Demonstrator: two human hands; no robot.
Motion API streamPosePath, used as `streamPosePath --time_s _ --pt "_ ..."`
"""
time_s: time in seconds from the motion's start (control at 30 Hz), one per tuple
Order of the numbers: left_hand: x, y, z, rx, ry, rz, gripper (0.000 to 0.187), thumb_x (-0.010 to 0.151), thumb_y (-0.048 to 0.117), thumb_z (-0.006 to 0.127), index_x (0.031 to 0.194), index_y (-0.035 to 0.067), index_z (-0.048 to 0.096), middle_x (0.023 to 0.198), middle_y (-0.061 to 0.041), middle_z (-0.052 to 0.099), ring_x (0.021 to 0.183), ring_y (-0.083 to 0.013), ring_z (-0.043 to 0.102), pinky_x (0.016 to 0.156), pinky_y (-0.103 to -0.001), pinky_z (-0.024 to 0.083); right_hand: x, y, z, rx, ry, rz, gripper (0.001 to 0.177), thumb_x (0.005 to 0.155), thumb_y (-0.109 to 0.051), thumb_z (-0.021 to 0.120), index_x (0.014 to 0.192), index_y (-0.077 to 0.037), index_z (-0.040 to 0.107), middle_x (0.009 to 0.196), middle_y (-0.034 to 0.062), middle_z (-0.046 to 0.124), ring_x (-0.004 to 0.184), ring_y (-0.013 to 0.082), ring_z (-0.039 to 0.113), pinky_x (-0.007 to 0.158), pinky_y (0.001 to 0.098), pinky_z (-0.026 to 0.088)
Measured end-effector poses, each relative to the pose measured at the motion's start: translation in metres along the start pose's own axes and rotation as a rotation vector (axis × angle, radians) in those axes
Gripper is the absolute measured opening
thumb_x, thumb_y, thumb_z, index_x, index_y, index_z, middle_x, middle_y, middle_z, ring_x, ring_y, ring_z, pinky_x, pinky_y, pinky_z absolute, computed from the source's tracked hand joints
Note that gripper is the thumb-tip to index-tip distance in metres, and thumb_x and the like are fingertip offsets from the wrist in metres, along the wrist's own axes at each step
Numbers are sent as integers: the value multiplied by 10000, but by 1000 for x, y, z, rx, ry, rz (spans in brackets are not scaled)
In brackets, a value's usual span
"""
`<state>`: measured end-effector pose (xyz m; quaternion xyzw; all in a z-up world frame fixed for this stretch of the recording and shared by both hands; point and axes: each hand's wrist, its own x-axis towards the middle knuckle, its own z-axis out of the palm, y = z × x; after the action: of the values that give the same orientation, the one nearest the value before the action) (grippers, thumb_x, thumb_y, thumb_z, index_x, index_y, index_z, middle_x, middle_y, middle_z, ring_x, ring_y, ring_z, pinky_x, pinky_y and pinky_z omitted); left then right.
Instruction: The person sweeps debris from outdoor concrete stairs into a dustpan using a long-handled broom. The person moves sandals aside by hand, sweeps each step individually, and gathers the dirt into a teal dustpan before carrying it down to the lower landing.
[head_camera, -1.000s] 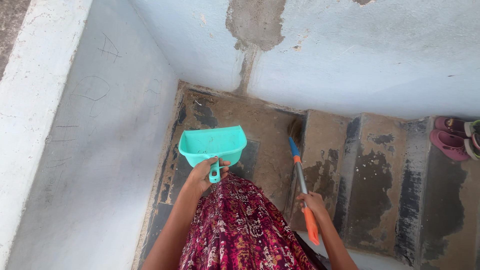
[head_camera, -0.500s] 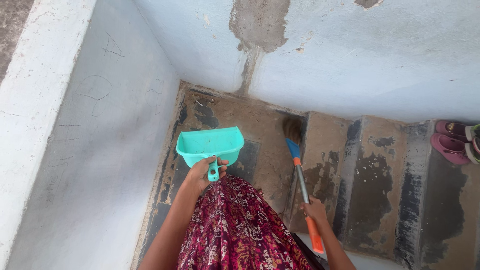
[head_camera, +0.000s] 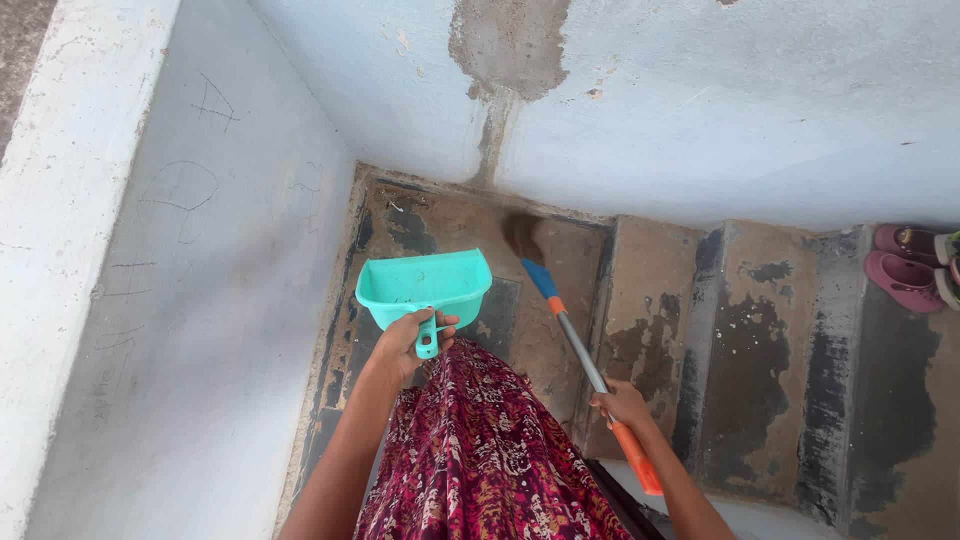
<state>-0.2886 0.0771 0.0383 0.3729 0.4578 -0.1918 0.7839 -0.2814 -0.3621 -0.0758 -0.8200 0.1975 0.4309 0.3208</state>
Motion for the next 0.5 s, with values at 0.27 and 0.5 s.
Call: streamPosePath --time_s 0.27,0.5 --pt "2 -2 -23 -79 34 -15 302 1085 185 387 1131 -49 572 1067 -213 728 817 -216 704 711 -372 634 -25 17 -1 664 -159 205 203 863 -175 696 941 -7 613 603 59 565 394 164 499 370 362 424" --pt "2 -6 -40 -121 79 -1 309 1091 173 370 1139 -57 572 1067 -223 717 813 -223 697 709 -377 635 28 -24 29 405 -165 95 262 842 -114 733 1056 11 648 628 84 591 418 176 559 399 342 470"
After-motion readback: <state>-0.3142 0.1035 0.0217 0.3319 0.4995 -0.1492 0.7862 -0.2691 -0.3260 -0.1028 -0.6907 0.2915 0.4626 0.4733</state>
